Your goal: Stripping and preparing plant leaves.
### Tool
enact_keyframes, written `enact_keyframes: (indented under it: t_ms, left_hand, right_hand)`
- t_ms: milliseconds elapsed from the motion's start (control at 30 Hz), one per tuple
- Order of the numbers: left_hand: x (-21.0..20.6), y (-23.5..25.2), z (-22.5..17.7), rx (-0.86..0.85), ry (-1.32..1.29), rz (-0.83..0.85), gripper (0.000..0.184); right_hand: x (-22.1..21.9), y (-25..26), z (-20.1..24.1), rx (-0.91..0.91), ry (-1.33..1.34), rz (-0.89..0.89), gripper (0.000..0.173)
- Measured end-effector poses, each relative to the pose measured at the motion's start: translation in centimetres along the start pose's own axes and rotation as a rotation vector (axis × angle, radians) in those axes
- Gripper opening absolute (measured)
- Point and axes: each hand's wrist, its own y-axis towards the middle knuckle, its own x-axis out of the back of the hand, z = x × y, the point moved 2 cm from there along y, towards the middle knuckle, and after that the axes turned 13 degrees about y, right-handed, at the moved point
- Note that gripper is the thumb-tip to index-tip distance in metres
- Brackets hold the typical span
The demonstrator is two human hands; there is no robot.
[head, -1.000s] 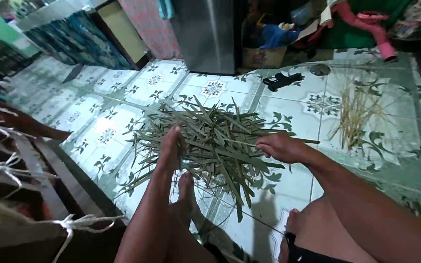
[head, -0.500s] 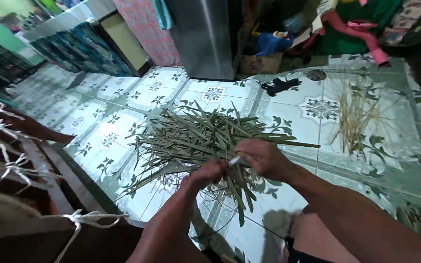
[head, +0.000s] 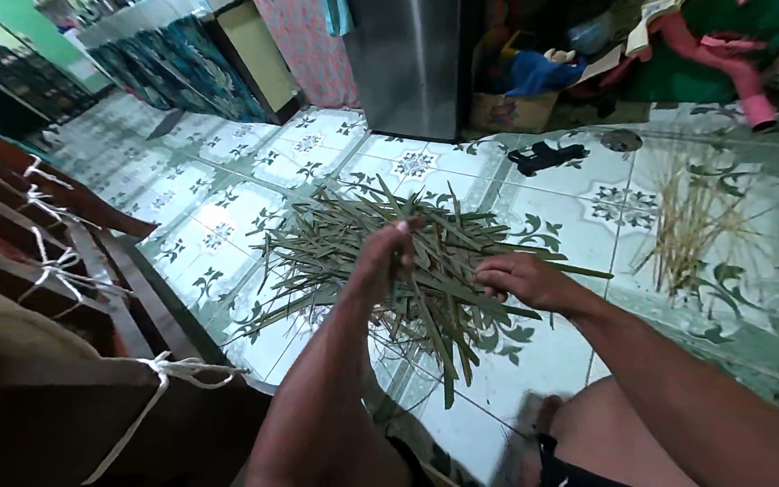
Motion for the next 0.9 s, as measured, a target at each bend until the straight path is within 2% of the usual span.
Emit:
enact_keyframes:
  t_ms: [67,200,267,400,467,567,700,733,800,833,900]
  left_hand:
    - [1.0,-0.2,0.0,-0.038,-0.066,0.02,0.045]
    - [-1.9,-1.2,0.9,0.113,0.048,0.186,0.041]
    - [-1.9,-1.4,0.4,0.091,0.06,0.198,0.041]
    - [2.8,-2.4,-1.9,-0.08,-0.062,0.036,0.041]
    - [5.8,-3.2,-2.7,-0.182,-0.132,-0.083,0.038]
    - [10.6,-5.3,-2.9,-0.259,-0.16,-0.342,0.039]
    - [17.4,-7.5,-0.3,-0.177,-0.159,-0.558,0.039]
    - [18.8,-7.7,0.6,-0.153,-0.122,-0.536,0.04]
    - [20.1,-7.4,2.2,-0.11,0.01,-0.408,0.039]
    - [19.9,-7.0,2.7,-0.084,0.106,-0.339,0.034]
    - [18.1,-5.7,3.7,0.007,0.361,-0.221,0.029]
  right_hand:
    - [0.5,-0.6,-0.5,0.032,-0.016,-0.017,0.026]
    - [0.6,-1.2,-0.9,0.1,-0.02,-0.005,0.023]
    - [1.1,-1.9,-0.7,0.12,-0.029,0.029,0.023]
    - [3.4,-4.2,-1.2,0.121,-0.076,0.066,0.024]
    - [5.1,-5.9,-1.5,0.106,-0.119,0.022,0.024]
    - [9.6,-10.0,-0.5,0.062,-0.275,-0.217,0.027]
    - [15.5,-19.3,1.4,-0.009,-0.307,-0.822,0.026]
    - [15.5,-21.6,1.5,-0.037,-0.275,-0.967,0.025]
    - [13.9,-25.9,0.3,-0.196,-0.251,-1.137,0.028]
    - [12.6,-27.9,-1.3,-0.341,-0.253,-1.153,0.032]
    - [10.0,-31.5,-7.4,-0.642,-0.244,-1.094,0.039]
